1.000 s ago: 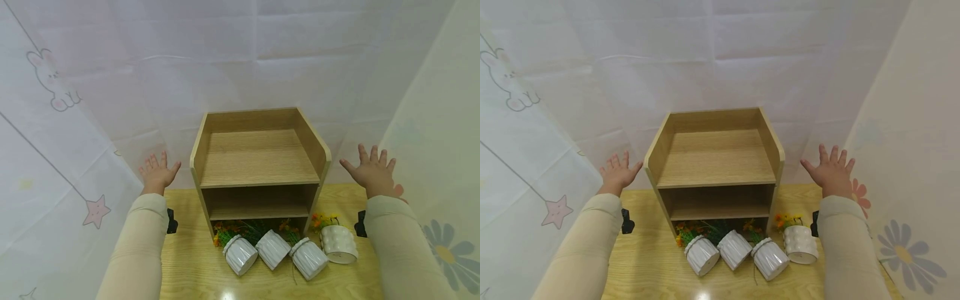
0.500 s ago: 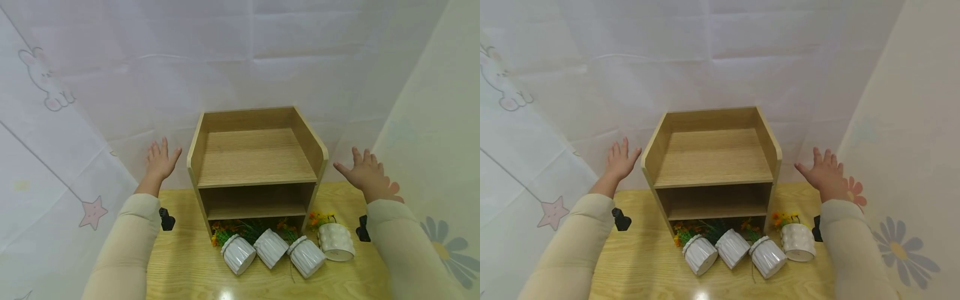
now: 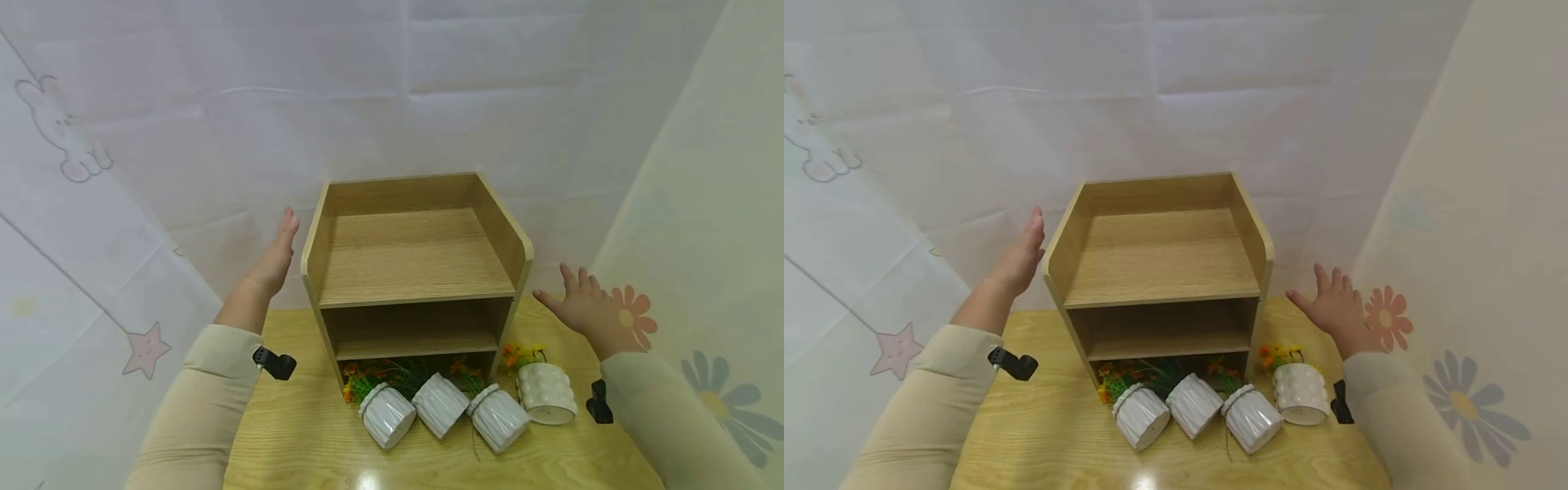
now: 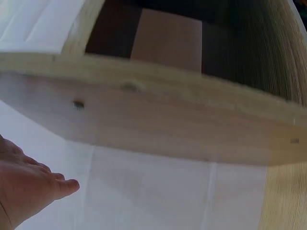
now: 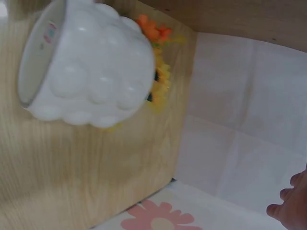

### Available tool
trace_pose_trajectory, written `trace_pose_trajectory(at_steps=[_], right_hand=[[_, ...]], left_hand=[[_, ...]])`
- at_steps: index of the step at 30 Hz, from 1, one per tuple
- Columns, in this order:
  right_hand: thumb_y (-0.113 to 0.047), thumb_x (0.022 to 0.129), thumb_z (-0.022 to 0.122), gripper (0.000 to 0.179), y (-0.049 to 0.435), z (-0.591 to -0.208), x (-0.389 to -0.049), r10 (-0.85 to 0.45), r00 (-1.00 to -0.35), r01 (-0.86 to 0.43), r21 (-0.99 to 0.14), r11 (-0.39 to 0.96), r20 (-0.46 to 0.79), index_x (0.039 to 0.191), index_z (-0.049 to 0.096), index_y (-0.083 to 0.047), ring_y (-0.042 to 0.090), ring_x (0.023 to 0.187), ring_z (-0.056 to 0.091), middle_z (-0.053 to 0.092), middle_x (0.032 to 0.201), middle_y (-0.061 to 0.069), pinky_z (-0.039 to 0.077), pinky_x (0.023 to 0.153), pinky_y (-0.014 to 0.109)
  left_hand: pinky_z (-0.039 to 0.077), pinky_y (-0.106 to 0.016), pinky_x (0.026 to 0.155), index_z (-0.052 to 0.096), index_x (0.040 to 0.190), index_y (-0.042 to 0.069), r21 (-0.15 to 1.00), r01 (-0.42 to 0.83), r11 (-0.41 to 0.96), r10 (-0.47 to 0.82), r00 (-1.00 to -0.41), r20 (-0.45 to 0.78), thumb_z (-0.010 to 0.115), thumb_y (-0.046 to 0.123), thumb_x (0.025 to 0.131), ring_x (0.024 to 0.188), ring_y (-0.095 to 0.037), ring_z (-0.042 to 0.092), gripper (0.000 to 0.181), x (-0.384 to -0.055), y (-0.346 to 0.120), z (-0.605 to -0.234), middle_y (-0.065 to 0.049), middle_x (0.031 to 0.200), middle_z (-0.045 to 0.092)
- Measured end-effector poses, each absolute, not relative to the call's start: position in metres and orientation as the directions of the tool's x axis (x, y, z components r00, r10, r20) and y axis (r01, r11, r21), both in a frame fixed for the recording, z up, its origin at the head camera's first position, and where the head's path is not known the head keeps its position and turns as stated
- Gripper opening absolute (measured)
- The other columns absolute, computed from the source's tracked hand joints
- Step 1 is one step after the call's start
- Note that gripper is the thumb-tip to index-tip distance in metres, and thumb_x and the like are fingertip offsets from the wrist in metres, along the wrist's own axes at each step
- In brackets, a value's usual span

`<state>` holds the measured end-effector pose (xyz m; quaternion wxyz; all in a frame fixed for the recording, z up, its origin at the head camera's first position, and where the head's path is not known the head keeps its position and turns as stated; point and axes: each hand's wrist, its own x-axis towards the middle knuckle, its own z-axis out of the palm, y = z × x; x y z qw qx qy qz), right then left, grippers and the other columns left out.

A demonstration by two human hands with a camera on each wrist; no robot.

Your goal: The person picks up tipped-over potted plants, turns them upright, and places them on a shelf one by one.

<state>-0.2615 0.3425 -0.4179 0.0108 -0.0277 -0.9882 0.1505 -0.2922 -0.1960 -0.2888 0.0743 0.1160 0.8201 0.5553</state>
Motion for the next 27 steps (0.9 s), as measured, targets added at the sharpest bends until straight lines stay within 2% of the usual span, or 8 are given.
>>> trace_pose_trajectory(at_steps=[3, 8, 15, 21, 27], right_hand=[[-0.072, 0.093, 0.033, 0.103, 0.341, -0.432, -0.254, 0.048, -0.999, 0.047, -0.323, 0.945, -0.007, 0.156, 0.001, 0.003, 0.066, 0.135, 0.008, 0.002, 0.150, 0.047, 0.013, 0.103, 0.077], [-0.066, 0.095, 0.038, 0.098, 0.339, -0.458, -0.241, 0.026, -0.999, 0.016, -0.370, 0.929, 0.023, 0.154, 0.006, 0.007, 0.067, 0.131, 0.015, 0.009, 0.148, 0.049, 0.020, 0.101, 0.076], [-0.062, 0.096, 0.041, 0.098, 0.331, -0.488, -0.217, 0.007, -1.000, 0.018, -0.452, 0.892, -0.027, 0.154, 0.004, 0.007, 0.068, 0.131, 0.015, 0.007, 0.148, 0.049, 0.022, 0.099, 0.078], [-0.059, 0.097, 0.043, 0.097, 0.328, -0.511, -0.195, 0.006, -0.996, 0.050, -0.502, 0.864, -0.089, 0.154, 0.002, 0.008, 0.068, 0.132, 0.011, 0.005, 0.149, 0.049, 0.021, 0.097, 0.079], [-0.056, 0.098, 0.044, 0.096, 0.324, -0.524, -0.182, 0.021, -0.992, 0.087, -0.558, 0.825, -0.124, 0.153, 0.002, 0.011, 0.067, 0.134, 0.010, 0.006, 0.149, 0.049, 0.019, 0.100, 0.078]], left_hand=[[-0.014, -0.052, 0.118, -0.027, 0.151, 0.035, 0.953, 0.113, 0.281, 0.320, -0.947, 0.018, 0.014, 0.064, 0.098, 0.147, -0.020, -0.028, 0.072, -0.290, -0.186, -0.289, 0.010, 0.158, -0.033], [-0.014, -0.056, 0.117, -0.024, 0.152, 0.038, 0.981, 0.093, 0.172, 0.353, -0.935, 0.027, 0.021, 0.056, 0.099, 0.146, -0.017, -0.029, 0.071, -0.289, -0.177, -0.294, 0.010, 0.158, -0.033], [0.005, -0.060, 0.117, -0.022, 0.151, 0.045, 0.996, 0.054, 0.077, 0.372, -0.928, 0.022, 0.028, 0.036, 0.097, 0.148, -0.031, -0.005, 0.074, -0.286, -0.177, -0.294, 0.008, 0.159, -0.033], [0.007, -0.061, 0.117, -0.020, 0.150, 0.048, 0.998, 0.021, 0.062, 0.360, -0.933, -0.002, 0.031, 0.030, 0.098, 0.149, -0.026, -0.014, 0.076, -0.282, -0.176, -0.296, 0.010, 0.159, -0.033], [0.005, -0.059, 0.117, -0.019, 0.152, 0.044, 0.999, 0.034, 0.026, 0.356, -0.934, 0.023, 0.030, 0.029, 0.098, 0.149, -0.026, -0.013, 0.075, -0.282, -0.173, -0.298, 0.010, 0.159, -0.032]])
